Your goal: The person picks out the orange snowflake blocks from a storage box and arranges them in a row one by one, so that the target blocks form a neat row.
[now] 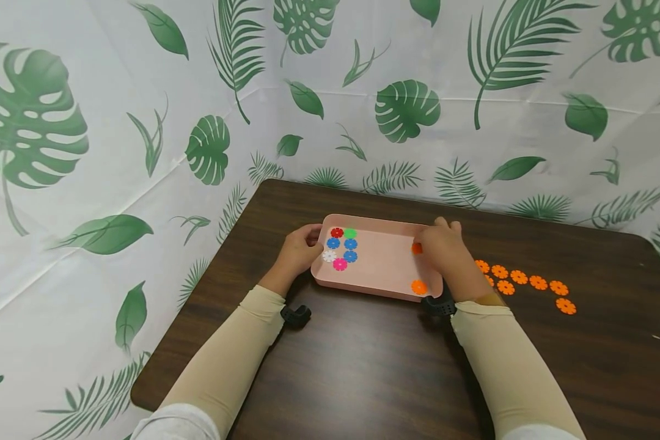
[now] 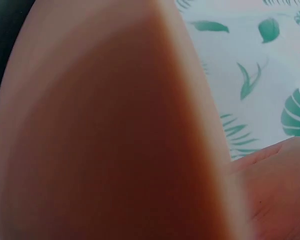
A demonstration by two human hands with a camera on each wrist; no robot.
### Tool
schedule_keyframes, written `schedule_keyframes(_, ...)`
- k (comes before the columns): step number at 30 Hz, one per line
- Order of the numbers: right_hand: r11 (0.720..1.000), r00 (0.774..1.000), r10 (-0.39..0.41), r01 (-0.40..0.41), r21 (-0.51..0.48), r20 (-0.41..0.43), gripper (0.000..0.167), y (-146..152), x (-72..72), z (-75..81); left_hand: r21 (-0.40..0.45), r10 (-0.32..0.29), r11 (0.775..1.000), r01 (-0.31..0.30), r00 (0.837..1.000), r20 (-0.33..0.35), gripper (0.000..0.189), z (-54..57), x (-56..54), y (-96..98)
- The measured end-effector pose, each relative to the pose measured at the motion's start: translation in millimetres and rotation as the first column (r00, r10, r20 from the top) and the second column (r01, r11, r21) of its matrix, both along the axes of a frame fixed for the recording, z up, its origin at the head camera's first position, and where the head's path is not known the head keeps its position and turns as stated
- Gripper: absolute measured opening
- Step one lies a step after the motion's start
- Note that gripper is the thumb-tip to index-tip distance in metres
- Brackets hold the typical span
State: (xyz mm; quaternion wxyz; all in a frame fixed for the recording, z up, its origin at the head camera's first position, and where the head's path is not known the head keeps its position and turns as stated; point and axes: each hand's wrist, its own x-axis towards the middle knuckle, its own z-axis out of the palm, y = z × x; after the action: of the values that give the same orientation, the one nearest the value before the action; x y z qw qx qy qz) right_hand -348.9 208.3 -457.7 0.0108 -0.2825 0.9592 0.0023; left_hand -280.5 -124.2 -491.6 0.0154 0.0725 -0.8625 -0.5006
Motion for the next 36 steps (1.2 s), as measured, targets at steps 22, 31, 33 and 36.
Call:
schedule_keyframes(22,0.989,0.998,-0.068,0.07,-0.131,0.021,0.02,-1.5,0.4,4.5,0.011,0.002,1.0,-0.002,1.0,0.018,0.052,2.2,1.8,1.4)
schedule_keyframes(31,0.972,0.995,-0.098,0.096,-0.214,0.005,0.03,21.8,7.6,16.4,-0.001,0.011,1.0,-0.011,1.0,0.017,0.051,0.9,1.4,2.4)
schedule_keyframes(33,0.965,0.994,-0.107,0.11,-0.24,0.026,0.034,32.3,11.9,19.0,-0.002,0.011,1.0,-0.011,1.0,0.015,0.051,0.7,1.6,2.8)
schedule_keyframes(36,0.954,0.991,-0.127,0.136,-0.267,0.051,0.036,50.4,20.2,21.7,0.005,0.012,1.0,-0.012,1.0,0.013,0.052,1.1,2.6,3.3)
